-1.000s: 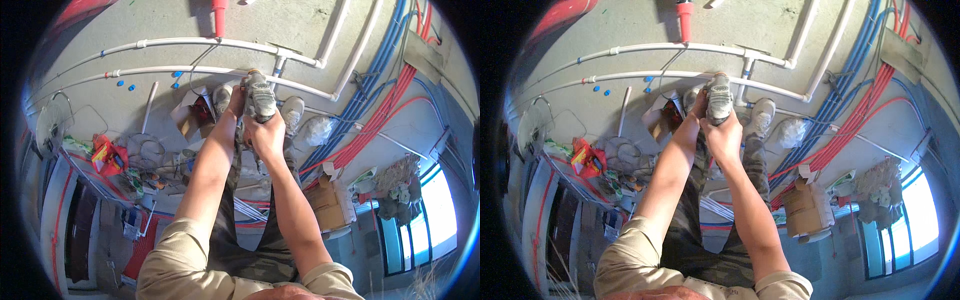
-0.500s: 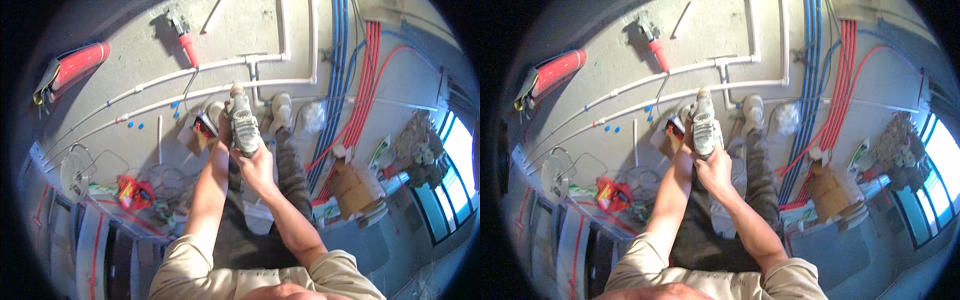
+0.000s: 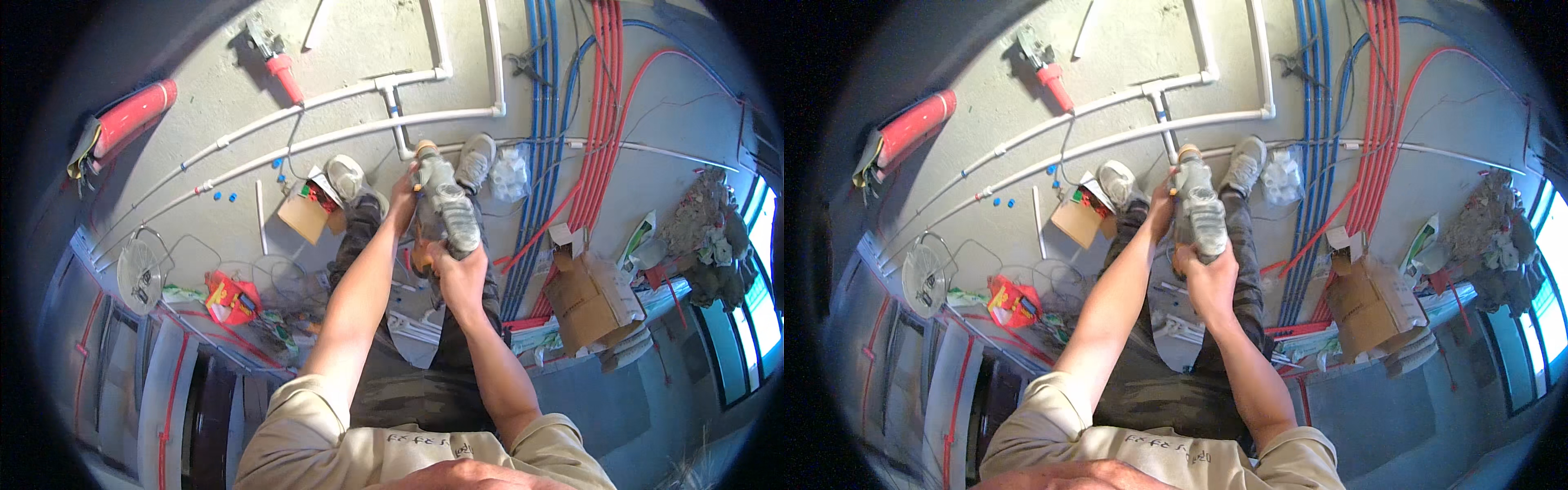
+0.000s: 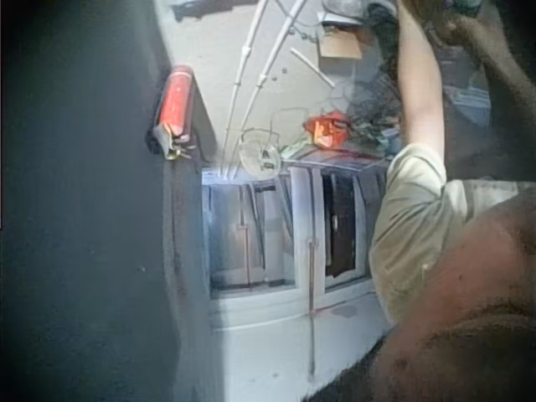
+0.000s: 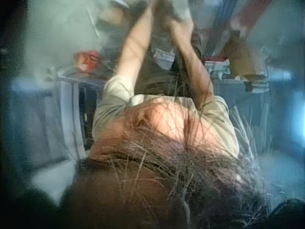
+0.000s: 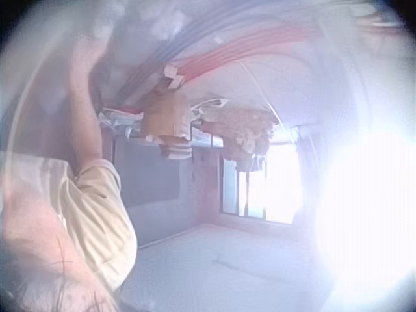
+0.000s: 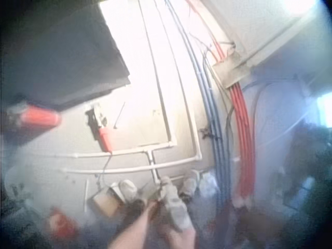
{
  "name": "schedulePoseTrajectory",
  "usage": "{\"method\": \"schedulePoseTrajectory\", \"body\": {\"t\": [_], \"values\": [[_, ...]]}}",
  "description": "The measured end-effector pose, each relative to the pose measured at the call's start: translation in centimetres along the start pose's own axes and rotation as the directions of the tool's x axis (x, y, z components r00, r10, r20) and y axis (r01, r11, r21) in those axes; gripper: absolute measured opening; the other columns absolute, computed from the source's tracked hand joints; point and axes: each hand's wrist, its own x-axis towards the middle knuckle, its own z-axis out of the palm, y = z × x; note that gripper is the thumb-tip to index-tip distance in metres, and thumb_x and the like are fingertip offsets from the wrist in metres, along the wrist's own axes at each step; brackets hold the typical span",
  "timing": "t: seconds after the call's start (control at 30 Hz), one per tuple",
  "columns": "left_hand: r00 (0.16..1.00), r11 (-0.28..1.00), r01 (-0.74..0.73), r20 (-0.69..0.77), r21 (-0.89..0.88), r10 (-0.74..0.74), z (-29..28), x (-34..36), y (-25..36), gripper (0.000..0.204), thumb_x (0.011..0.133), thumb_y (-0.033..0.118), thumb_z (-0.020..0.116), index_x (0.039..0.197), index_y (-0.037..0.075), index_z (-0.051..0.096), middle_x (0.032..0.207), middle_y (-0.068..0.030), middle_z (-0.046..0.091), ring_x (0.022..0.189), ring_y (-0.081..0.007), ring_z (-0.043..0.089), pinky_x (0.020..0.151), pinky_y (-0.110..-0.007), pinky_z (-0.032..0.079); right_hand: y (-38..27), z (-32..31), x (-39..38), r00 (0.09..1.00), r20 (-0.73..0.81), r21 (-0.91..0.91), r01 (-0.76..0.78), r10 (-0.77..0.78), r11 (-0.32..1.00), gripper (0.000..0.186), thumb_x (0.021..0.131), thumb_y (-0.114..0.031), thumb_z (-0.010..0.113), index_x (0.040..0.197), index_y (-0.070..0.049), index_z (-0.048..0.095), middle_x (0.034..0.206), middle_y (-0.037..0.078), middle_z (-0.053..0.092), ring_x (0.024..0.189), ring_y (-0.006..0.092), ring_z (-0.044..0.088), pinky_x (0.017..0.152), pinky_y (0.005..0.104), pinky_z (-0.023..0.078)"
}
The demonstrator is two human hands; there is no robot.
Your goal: The person installs white PVC pipes on the floor, using a hammer to secure blue clips and a power drill to fasten the pipes. They handle pipe segments, clips, and tools while assembling the structure.
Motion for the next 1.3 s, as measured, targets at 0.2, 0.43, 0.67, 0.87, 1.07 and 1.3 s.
{"method": "schedulePoseTrajectory", "body": {"t": [0.2,0.43,0.67,0.87,1.07,1.3], "values": [[0.994,0.854,0.026,-0.104,0.520,0.034,4.2,8.4,-6.3,0.081,0.098,0.075,0.049,0.122,0.001,0.071,0.113,-0.0217,0.074,0.106,-0.0352,0.069,0.096,-0.043,0.049,0.4,-5.7,4.8,0.999,-0.042,0.208,0.018,-0.009,0.978,0.019,0.088,0.002,0.074,0.102,0.000,0.062,0.081,0.003,0.063,0.060,0.0107,0.057,0.054,0.0264,0.046],[0.993,0.681,0.084,-0.122,0.727,0.008,10.2,12.8,-7.7,0.086,0.096,0.081,0.036,0.130,0.009,0.069,0.127,-0.0230,0.069,0.122,-0.0417,0.063,0.105,-0.049,0.045,-0.3,-10.3,10.1,0.998,-0.058,0.226,0.033,-0.021,0.974,0.030,0.088,0.001,0.075,0.113,0.000,0.059,0.085,0.005,0.064,0.062,0.0119,0.059,0.054,0.0268,0.047],[0.989,0.640,0.091,-0.142,0.763,0.029,12.2,13.7,-6.5,0.086,0.099,0.080,0.028,0.137,0.014,0.066,0.134,-0.0209,0.068,0.130,-0.0442,0.059,0.111,-0.054,0.042,-1.2,-10.9,11.9,0.992,-0.089,0.214,0.106,-0.089,0.971,0.024,0.089,0.002,0.074,0.108,0.001,0.059,0.085,0.006,0.064,0.060,0.0123,0.058,0.053,0.0275,0.047],[0.987,0.622,0.070,-0.144,0.780,0.069,12.0,12.7,-7.0,0.082,0.101,0.077,0.028,0.134,0.012,0.066,0.133,-0.0211,0.068,0.128,-0.0457,0.060,0.110,-0.058,0.040,-0.5,-10.9,11.4,0.993,-0.108,0.222,0.070,-0.047,0.972,0.027,0.089,0.003,0.074,0.111,0.002,0.059,0.087,0.007,0.065,0.061,0.0126,0.059,0.053,0.0277,0.048],[0.992,0.639,0.086,-0.126,0.764,0.018,11.8,12.5,-7.7,0.078,0.100,0.077,0.030,0.140,0.020,0.065,0.135,-0.0206,0.067,0.130,-0.0449,0.059,0.113,-0.058,0.038,0.3,-11.5,11.3,0.994,-0.108,0.208,0.049,-0.027,0.977,0.032,0.087,0.008,0.072,0.117,0.003,0.059,0.084,0.007,0.064,0.058,0.0131,0.057,0.052,0.0290,0.046],[0.990,0.643,0.028,-0.112,0.765,0.090,11.5,14.2,-7.5,0.082,0.099,0.079,0.028,0.135,0.016,0.066,0.136,-0.0181,0.068,0.130,-0.0447,0.059,0.111,-0.059,0.040,-0.2,-11.0,11.1,0.991,-0.099,0.214,0.106,-0.087,0.971,0.023,0.090,0.000,0.074,0.107,0.000,0.060,0.087,0.005,0.065,0.063,0.0103,0.059,0.056,0.0259,0.049]]}}
